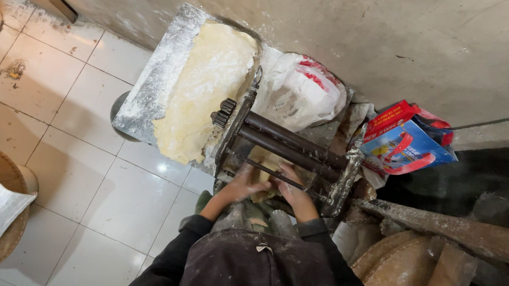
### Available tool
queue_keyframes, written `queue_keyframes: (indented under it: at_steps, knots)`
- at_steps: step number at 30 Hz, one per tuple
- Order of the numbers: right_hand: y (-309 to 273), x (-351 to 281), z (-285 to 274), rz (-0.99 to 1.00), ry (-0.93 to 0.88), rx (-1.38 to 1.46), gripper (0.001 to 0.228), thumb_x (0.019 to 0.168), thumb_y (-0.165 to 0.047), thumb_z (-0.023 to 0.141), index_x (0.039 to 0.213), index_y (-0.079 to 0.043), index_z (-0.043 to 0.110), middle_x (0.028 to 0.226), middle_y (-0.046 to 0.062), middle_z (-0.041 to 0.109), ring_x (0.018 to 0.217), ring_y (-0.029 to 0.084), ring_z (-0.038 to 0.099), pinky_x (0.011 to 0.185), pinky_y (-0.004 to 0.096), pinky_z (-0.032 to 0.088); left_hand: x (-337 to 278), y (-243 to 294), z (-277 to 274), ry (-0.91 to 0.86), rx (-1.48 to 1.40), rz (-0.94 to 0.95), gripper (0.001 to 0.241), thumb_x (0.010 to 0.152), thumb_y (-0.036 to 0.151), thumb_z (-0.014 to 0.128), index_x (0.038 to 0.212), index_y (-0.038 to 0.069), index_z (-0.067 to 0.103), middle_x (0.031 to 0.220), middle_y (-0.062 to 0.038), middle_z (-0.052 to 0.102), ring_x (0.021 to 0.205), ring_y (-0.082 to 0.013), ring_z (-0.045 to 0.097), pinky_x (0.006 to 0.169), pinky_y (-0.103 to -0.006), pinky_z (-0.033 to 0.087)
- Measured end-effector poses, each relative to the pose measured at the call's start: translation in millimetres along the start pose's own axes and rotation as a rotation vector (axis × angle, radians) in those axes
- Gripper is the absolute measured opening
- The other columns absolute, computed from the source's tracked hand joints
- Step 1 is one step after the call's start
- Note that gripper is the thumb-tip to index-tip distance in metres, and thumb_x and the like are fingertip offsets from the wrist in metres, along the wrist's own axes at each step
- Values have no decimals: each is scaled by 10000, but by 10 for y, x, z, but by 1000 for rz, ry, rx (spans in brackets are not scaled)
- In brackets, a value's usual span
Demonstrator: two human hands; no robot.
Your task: The person passes dough through a manual roller machine, cranking the handle by hand to flatten the dough into thin sheets.
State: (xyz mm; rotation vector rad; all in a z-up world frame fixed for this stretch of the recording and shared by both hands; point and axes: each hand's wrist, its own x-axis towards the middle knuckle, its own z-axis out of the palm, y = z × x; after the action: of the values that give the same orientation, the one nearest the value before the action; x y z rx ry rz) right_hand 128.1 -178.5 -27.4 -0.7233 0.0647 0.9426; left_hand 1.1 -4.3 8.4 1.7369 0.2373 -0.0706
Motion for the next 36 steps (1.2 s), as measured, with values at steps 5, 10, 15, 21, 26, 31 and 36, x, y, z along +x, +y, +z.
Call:
queue_keyframes:
  at_steps: [5,10,15,21,26,31,36]
  knots:
    - [0,-239,287,31,-176,-328,494,977,-259,659,1428,-84,562,1387,124,594,1288,203,610,1106,364,502,12,-21,119,146,8,-20,970,858,493,705,1570,13,254,1379,-282,576,1179,-377,637,1032,-465,467]
    - [220,-172,262,-21,-56,-791,370,1011,-152,624,1346,3,590,1267,121,684,1091,218,693,965,390,586,72,-602,110,478,111,-222,457,946,272,689,1284,-35,658,1114,-248,734,1056,-354,689,925,-467,535]
    - [398,-84,-19,-172,39,-976,346,1023,-97,586,1346,26,581,1082,101,706,970,192,712,860,355,614,55,-785,140,477,-343,-67,446,951,198,637,1324,-35,560,1082,-183,737,962,-197,699,843,-366,546]
    - [312,-118,-129,-139,86,-844,354,1008,-109,584,1338,18,578,1042,83,671,935,169,698,796,346,630,-203,-131,-11,424,73,-203,375,992,214,630,1320,32,617,834,-212,725,732,-298,677,694,-420,520]
    - [212,-62,-148,23,48,-865,303,1078,-155,558,1315,26,615,1051,71,669,928,154,682,765,331,586,-572,586,-296,315,170,-10,327,996,208,602,1277,42,631,962,-216,734,825,-335,722,750,-422,542]
    - [234,-89,-94,145,198,-1173,445,1021,-136,570,1459,-59,548,1068,129,703,857,205,675,755,379,541,-791,1081,-673,6,320,-106,351,966,212,595,1300,115,641,1076,-160,750,899,-314,737,870,-417,547]
    - [320,-340,298,-30,-336,-618,514,1057,-255,533,1517,-27,507,1496,100,586,1363,175,582,1145,340,473,-940,1370,-864,-93,346,180,335,928,164,658,1245,58,668,1114,-202,739,991,-365,698,862,-440,542]
